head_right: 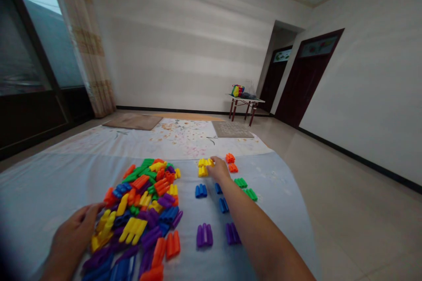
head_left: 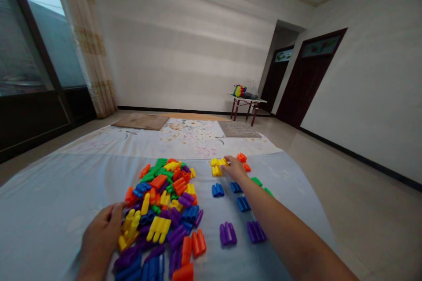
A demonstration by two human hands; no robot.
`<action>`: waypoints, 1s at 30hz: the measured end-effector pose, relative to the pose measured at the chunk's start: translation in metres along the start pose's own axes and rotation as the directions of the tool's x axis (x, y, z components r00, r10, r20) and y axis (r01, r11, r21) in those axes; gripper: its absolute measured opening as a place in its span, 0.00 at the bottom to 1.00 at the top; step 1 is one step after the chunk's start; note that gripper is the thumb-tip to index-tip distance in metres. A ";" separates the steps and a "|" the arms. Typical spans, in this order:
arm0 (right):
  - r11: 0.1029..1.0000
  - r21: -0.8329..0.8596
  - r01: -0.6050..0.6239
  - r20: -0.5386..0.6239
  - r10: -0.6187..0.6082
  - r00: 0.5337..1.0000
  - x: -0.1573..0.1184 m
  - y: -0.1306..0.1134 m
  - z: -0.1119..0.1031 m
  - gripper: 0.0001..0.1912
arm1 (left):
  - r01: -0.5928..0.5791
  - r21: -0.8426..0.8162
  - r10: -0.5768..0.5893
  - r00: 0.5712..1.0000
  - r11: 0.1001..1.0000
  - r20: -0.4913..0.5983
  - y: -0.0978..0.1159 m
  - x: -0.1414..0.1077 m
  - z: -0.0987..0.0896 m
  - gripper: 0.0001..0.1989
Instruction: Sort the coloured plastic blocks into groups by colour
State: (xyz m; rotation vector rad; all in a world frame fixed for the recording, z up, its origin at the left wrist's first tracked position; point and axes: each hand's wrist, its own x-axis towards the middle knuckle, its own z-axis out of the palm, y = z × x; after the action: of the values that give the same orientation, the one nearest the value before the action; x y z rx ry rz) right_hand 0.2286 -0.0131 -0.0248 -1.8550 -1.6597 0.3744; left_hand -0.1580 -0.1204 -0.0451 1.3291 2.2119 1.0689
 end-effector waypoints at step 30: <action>0.850 -0.007 0.527 0.373 -0.487 0.790 -0.104 -0.108 0.024 0.14 | -0.080 -0.067 0.077 0.996 0.995 -0.051 -0.001 -0.006 0.002 0.21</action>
State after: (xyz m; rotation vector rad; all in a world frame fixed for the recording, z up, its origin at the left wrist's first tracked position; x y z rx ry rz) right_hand 0.1114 -0.1051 0.0032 -1.3741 -2.3925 0.4081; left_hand -0.1543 -0.1247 -0.0477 1.3849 2.1522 1.2071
